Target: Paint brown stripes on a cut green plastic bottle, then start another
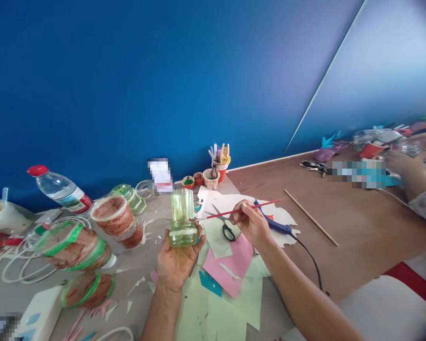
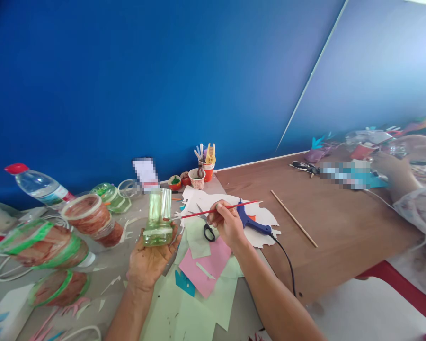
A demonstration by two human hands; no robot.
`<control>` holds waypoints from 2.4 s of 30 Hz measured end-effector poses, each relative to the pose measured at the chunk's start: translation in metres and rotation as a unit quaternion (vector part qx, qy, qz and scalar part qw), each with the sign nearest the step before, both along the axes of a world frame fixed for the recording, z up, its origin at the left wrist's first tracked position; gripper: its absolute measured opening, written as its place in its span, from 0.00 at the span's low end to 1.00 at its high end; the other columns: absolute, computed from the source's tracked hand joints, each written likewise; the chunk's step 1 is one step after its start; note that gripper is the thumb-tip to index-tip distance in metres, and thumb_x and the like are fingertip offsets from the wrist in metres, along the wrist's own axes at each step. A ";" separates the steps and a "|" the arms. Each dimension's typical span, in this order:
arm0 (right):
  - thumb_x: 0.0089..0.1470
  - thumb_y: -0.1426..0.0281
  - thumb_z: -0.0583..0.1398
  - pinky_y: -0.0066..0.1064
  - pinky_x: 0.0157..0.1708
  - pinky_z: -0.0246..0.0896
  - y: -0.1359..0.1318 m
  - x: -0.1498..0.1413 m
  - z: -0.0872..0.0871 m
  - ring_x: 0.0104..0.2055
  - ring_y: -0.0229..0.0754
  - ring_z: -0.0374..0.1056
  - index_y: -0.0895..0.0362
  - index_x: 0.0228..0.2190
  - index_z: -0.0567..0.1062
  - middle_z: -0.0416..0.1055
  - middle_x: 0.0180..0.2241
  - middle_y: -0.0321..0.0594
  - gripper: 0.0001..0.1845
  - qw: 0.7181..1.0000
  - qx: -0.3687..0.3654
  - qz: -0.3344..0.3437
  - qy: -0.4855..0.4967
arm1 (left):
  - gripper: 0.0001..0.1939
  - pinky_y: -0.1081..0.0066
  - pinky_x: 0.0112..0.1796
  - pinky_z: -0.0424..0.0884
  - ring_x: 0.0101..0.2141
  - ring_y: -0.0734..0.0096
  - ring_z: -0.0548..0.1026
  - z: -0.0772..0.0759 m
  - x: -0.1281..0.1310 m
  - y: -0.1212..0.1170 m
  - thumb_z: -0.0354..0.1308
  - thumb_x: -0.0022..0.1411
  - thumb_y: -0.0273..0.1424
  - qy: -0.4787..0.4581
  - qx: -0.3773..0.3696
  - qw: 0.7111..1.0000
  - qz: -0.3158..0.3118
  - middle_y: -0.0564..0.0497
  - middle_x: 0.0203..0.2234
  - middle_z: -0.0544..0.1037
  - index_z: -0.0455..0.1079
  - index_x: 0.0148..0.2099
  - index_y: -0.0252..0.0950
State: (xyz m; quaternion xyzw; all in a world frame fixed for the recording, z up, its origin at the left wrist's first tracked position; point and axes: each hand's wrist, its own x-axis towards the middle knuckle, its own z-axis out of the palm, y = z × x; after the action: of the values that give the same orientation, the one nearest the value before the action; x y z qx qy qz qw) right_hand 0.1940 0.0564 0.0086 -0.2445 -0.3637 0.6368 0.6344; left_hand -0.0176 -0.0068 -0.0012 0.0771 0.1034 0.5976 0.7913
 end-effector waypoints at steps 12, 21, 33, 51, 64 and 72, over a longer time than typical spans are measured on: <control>0.49 0.62 0.64 0.27 0.22 0.59 0.000 0.001 0.001 0.15 0.32 0.60 0.57 0.24 0.73 0.69 0.16 0.33 0.11 1.000 -0.010 -0.023 0.003 | 0.24 0.60 0.46 0.72 0.47 0.54 0.75 -0.001 0.001 -0.001 0.62 0.55 0.45 0.005 0.028 0.999 0.019 0.39 0.45 0.78 0.74 0.49 0.35; 0.49 0.62 0.64 0.27 0.22 0.59 0.001 0.003 0.003 0.16 0.31 0.60 0.57 0.24 0.73 0.69 0.16 0.32 0.12 1.000 -0.003 -0.030 0.008 | 0.20 0.51 0.50 0.69 0.49 0.48 0.74 -0.008 -0.001 0.001 0.57 0.61 0.42 0.021 0.026 0.999 0.015 0.37 0.47 0.77 0.75 0.48 0.33; 0.48 0.60 0.65 0.26 0.18 0.56 -0.002 0.001 0.005 0.18 0.34 0.63 0.57 0.25 0.74 0.71 0.18 0.35 0.13 0.998 0.020 -0.034 -0.039 | 0.24 0.54 0.47 0.72 0.49 0.45 0.74 -0.014 -0.005 0.007 0.48 0.66 0.42 0.007 0.004 1.000 0.013 0.31 0.46 0.77 0.73 0.49 0.27; 0.48 0.62 0.65 0.27 0.22 0.61 0.000 0.000 0.002 0.17 0.33 0.63 0.57 0.26 0.74 0.72 0.19 0.34 0.11 1.000 0.005 -0.022 -0.011 | 0.21 0.54 0.46 0.73 0.45 0.52 0.77 -0.003 -0.001 0.001 0.49 0.65 0.41 -0.003 0.010 0.999 0.035 0.38 0.43 0.79 0.72 0.52 0.34; 0.49 0.59 0.65 0.27 0.18 0.58 -0.002 -0.001 0.005 0.17 0.35 0.63 0.57 0.24 0.75 0.71 0.16 0.36 0.13 0.999 0.015 -0.008 -0.047 | 0.24 0.56 0.43 0.74 0.39 0.56 0.79 -0.007 -0.003 0.004 0.44 0.66 0.42 -0.009 -0.047 0.998 0.038 0.36 0.38 0.80 0.71 0.52 0.31; 0.49 0.59 0.65 0.26 0.17 0.58 -0.003 0.001 0.007 0.16 0.34 0.64 0.57 0.24 0.75 0.71 0.17 0.36 0.14 0.998 0.017 0.011 -0.055 | 0.25 0.62 0.35 0.76 0.30 0.65 0.77 0.005 0.001 0.002 0.42 0.66 0.42 0.028 -0.094 0.995 0.034 0.35 0.34 0.79 0.74 0.42 0.29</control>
State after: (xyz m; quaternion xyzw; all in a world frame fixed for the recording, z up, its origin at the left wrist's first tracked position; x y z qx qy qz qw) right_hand 0.1950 0.0536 0.0156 -0.2638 -0.4117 0.6232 0.6103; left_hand -0.0162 -0.0049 0.0037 0.0160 0.1840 0.6096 0.7709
